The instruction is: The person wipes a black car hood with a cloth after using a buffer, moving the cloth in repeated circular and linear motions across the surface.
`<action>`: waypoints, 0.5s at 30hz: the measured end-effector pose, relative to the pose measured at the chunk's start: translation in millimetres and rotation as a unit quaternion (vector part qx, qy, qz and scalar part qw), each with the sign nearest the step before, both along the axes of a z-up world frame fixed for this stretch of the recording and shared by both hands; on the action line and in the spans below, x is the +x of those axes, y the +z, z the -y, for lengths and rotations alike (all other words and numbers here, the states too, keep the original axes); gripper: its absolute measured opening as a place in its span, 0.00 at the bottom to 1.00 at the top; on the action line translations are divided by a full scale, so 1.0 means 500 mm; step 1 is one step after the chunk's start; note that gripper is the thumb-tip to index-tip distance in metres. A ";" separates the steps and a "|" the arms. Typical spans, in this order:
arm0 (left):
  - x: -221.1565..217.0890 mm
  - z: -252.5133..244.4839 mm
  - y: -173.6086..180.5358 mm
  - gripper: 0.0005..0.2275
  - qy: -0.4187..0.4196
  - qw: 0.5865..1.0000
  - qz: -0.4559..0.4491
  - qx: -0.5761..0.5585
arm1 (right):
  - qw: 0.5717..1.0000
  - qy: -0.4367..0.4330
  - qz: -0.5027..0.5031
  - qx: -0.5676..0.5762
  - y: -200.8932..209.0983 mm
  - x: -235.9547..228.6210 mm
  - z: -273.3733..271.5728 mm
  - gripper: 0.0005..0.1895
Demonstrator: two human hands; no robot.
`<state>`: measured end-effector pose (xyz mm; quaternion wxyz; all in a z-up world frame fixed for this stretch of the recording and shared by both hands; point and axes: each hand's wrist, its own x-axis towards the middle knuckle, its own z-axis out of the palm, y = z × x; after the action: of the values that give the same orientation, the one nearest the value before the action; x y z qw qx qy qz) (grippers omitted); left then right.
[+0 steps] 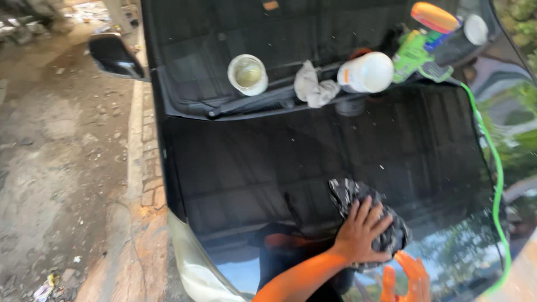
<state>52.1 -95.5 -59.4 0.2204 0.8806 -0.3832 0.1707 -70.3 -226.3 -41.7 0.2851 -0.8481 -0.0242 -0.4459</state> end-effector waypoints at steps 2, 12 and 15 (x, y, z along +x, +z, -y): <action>-0.124 0.039 -0.051 0.43 -0.040 0.997 0.045 0.047 | 1.000 -0.018 -0.010 0.017 0.025 -0.021 0.020 0.12; -0.405 -0.013 -0.152 0.16 -0.023 0.920 -0.313 -0.236 | 0.924 0.080 -0.308 0.212 0.024 -0.051 0.080 0.12; -0.422 -0.051 -0.132 0.13 0.122 0.768 -0.418 -0.470 | 0.718 0.288 -0.536 0.338 0.024 -0.003 0.069 0.22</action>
<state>-158.9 -70.0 -125.3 0.7222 0.6909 -0.0152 -0.0300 -71.9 -261.0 -29.7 0.6332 -0.7442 0.0417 0.2083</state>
